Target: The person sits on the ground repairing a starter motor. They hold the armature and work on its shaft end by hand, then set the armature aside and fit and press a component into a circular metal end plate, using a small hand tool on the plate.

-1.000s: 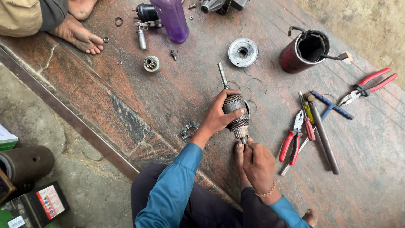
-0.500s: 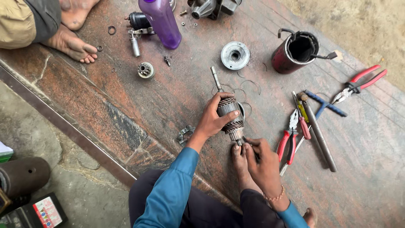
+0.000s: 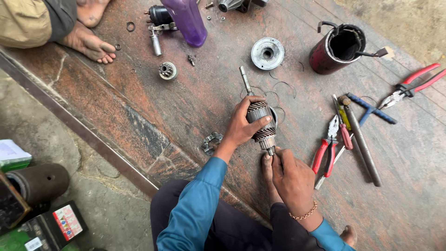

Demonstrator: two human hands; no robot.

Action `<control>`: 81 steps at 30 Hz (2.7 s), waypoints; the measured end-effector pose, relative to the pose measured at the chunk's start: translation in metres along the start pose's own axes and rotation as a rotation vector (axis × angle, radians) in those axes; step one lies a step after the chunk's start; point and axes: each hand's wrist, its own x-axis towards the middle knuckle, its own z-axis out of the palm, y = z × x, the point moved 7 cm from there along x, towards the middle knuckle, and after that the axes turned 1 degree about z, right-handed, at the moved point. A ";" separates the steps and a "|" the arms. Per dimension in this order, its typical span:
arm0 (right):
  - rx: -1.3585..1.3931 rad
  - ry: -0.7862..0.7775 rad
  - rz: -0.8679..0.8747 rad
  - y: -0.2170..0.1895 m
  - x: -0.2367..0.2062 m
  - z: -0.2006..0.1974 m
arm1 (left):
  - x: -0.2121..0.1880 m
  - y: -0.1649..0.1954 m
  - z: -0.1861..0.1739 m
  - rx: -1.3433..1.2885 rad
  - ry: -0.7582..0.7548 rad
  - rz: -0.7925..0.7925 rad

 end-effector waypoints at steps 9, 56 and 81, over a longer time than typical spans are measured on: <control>0.154 -0.023 0.080 0.020 0.007 0.012 | 0.005 -0.003 0.001 0.022 0.003 -0.004; 0.558 0.115 0.163 0.015 0.011 0.031 | 0.007 -0.011 -0.027 0.017 -0.030 -0.018; 0.213 0.047 0.019 -0.025 0.024 0.031 | 0.008 -0.008 -0.041 0.085 0.017 0.023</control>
